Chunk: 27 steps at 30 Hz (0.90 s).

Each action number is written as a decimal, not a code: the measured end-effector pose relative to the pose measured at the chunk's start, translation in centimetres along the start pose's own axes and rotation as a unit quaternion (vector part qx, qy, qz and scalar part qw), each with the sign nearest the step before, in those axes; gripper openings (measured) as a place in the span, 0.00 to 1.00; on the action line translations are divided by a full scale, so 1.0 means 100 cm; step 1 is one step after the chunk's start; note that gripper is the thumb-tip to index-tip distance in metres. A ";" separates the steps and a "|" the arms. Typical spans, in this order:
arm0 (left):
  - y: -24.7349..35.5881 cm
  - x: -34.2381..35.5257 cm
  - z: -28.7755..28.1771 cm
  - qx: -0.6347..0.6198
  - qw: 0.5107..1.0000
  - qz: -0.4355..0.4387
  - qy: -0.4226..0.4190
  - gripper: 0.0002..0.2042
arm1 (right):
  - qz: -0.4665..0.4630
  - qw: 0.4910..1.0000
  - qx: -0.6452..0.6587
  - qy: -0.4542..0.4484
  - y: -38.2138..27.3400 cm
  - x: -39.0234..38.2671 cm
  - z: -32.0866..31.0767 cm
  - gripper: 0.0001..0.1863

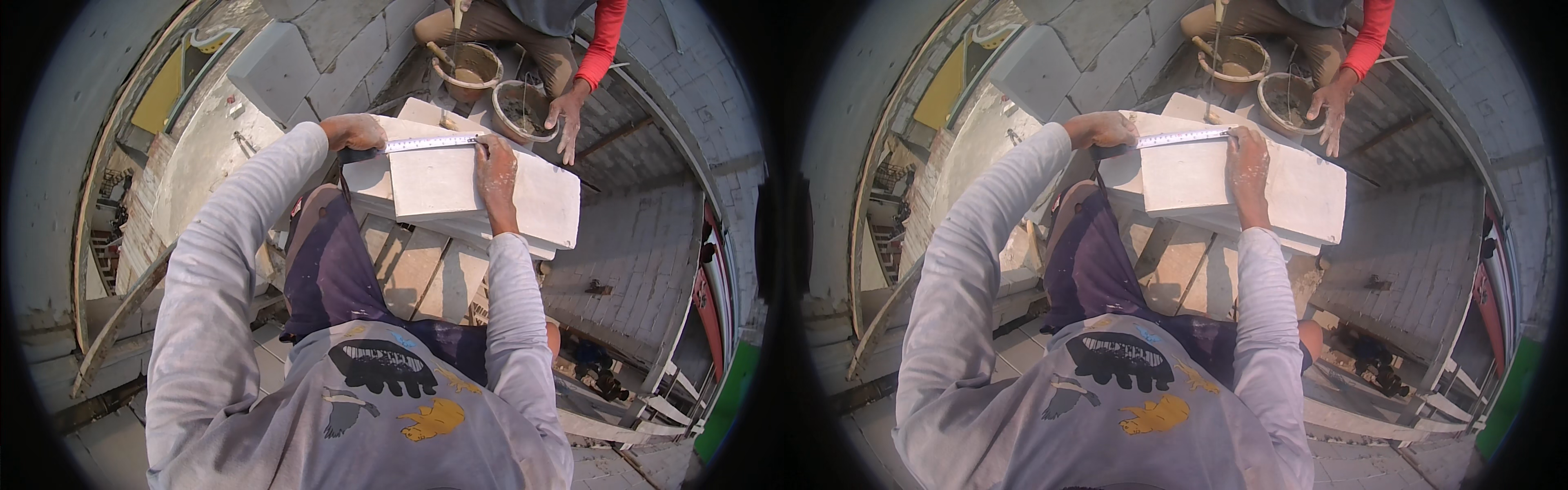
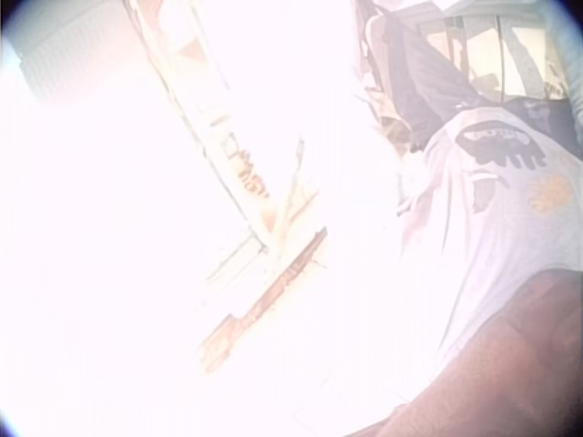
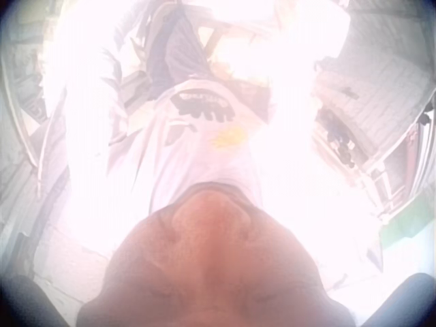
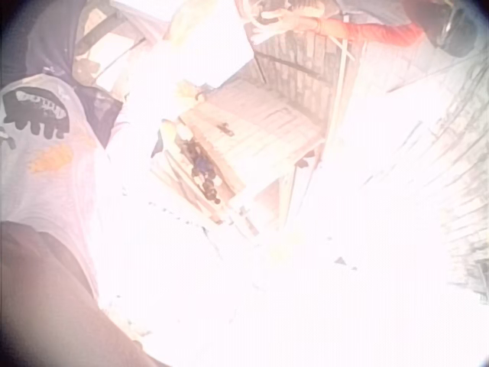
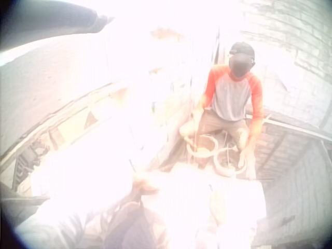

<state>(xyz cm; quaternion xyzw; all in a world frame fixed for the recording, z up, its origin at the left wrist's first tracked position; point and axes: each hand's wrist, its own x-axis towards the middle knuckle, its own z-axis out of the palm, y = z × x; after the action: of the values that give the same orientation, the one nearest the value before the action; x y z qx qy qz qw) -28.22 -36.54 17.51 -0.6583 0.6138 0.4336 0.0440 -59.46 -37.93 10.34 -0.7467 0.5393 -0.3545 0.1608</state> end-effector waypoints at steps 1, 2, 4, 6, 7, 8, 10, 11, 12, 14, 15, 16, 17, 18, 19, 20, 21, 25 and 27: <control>0.000 -0.001 0.000 -0.007 1.000 -0.010 -0.002 0.14 | 0.004 1.000 -0.003 -0.001 -0.001 0.000 0.000 0.07; 0.001 -0.001 0.001 -0.015 1.000 -0.020 -0.004 0.14 | 0.008 1.000 -0.007 -0.003 -0.002 0.000 0.001 0.07; 0.001 0.000 0.001 -0.017 0.999 -0.026 -0.008 0.14 | 0.010 1.000 -0.012 -0.004 -0.003 0.001 0.000 0.07; 0.001 0.000 0.001 -0.020 0.999 -0.036 -0.006 0.13 | 0.005 1.000 -0.015 -0.004 -0.003 0.000 -0.001 0.07; 0.006 -0.003 0.002 -0.020 0.999 -0.044 -0.001 0.13 | 0.004 1.000 -0.016 -0.004 -0.002 0.001 -0.001 0.07; 0.008 -0.005 0.002 -0.020 0.999 -0.051 0.003 0.13 | 0.003 1.000 -0.017 -0.004 -0.001 0.001 0.000 0.08; 0.006 -0.002 0.003 -0.014 0.999 -0.039 0.004 0.14 | -0.003 1.000 -0.018 -0.003 0.000 0.002 0.000 0.08; 0.004 -0.002 0.002 -0.011 0.999 -0.033 0.005 0.15 | -0.007 1.000 -0.018 -0.001 -0.001 0.002 0.001 0.07; 0.002 -0.001 0.002 -0.016 0.999 -0.033 0.004 0.15 | -0.012 1.000 -0.017 0.000 -0.001 0.003 0.002 0.07; 0.005 -0.004 0.002 -0.025 0.999 -0.032 -0.001 0.15 | -0.013 1.000 -0.011 -0.004 -0.002 0.004 0.000 0.06; 0.005 -0.003 0.002 -0.025 0.999 -0.031 0.001 0.15 | -0.013 1.000 -0.008 -0.006 -0.002 0.005 -0.001 0.06; 0.004 -0.003 0.003 -0.026 0.999 -0.031 0.003 0.16 | -0.016 1.000 -0.009 -0.009 -0.002 0.006 -0.001 0.06; 0.003 -0.002 0.003 -0.026 0.999 -0.031 0.006 0.16 | -0.019 1.000 -0.009 -0.011 -0.003 0.007 -0.001 0.06; 0.000 0.000 0.004 -0.023 0.999 -0.028 0.008 0.16 | -0.022 1.000 -0.010 -0.013 -0.003 0.008 -0.001 0.05; -0.003 0.003 0.004 -0.019 0.999 -0.024 0.010 0.15 | -0.031 0.999 -0.023 -0.010 -0.004 0.008 -0.002 0.06; -0.006 0.005 0.006 -0.016 1.000 -0.021 0.013 0.15 | -0.041 0.999 -0.035 -0.007 -0.004 0.009 -0.002 0.06; -0.009 0.006 0.007 0.004 1.000 -0.014 0.019 0.15 | -0.051 0.998 -0.047 -0.004 -0.005 0.009 -0.002 0.06; -0.003 0.006 0.013 0.015 1.000 -0.018 0.021 0.14 | -0.024 0.999 -0.023 -0.024 0.002 0.004 -0.004 0.07; 0.001 -0.001 0.020 0.028 1.000 -0.004 0.013 0.11 | -0.041 0.998 -0.038 -0.010 0.004 -0.004 -0.009 0.06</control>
<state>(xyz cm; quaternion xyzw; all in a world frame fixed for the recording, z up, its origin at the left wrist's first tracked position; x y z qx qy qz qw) -29.30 -35.34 16.39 -0.6648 0.6239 0.4071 0.0563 -60.42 -37.57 10.60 -0.7771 0.5202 -0.3324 0.1228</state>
